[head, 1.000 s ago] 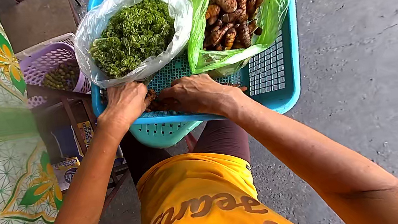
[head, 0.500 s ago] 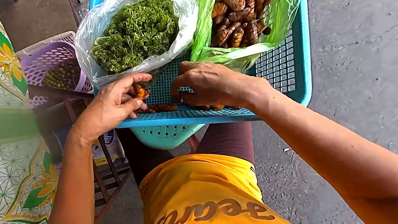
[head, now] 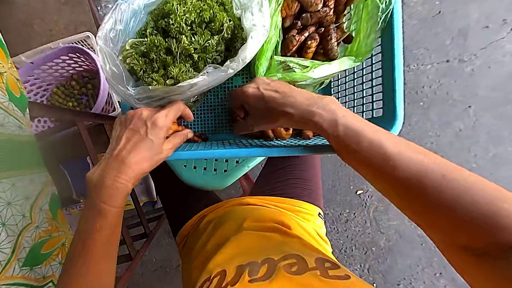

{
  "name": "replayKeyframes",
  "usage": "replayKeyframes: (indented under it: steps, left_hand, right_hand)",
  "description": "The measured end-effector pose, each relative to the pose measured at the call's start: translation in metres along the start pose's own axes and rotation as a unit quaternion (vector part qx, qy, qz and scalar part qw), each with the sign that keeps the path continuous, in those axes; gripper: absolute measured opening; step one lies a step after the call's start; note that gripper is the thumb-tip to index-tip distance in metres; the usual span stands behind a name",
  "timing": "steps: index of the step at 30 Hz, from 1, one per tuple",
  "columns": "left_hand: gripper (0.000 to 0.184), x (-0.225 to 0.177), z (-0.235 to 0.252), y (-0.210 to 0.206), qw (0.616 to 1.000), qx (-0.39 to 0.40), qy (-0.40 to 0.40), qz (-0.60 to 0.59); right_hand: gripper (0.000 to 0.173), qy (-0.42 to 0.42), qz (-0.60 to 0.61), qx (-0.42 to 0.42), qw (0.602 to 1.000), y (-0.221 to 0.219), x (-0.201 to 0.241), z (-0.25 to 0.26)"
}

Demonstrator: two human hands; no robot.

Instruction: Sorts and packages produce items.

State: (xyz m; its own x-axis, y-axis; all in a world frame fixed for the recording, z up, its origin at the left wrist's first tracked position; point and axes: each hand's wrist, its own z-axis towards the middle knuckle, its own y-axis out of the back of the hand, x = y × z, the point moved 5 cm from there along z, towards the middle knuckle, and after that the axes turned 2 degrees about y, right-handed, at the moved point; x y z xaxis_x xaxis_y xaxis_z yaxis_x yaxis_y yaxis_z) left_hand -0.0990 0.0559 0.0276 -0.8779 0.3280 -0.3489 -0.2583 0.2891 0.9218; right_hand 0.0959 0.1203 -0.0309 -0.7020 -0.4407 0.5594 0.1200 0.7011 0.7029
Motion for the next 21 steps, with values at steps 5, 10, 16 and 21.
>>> replayKeyframes:
  steps: [5,10,16,21]
  left_hand:
    - [0.025,-0.001,0.030,-0.026,0.968,0.228,0.066,0.085]
    - [0.028,-0.010,0.050,-0.037,0.975,0.214,0.051,-0.012]
    - [0.035,-0.011,0.043,-0.022,0.967,0.138,0.004,-0.212]
    - [0.030,0.000,0.023,-0.017,0.872,0.119,0.067,-0.470]
  right_hand:
    - [0.007,0.041,0.423,-0.027,0.905,0.019,-0.002,-0.018]
    - [0.025,0.004,0.462,-0.090,0.882,0.026,-0.020,-0.030]
    - [0.029,-0.030,0.083,-0.118,0.989,0.018,-0.036,-0.033]
    - [0.042,-0.141,-0.087,0.014,0.986,-0.002,-0.012,-0.026]
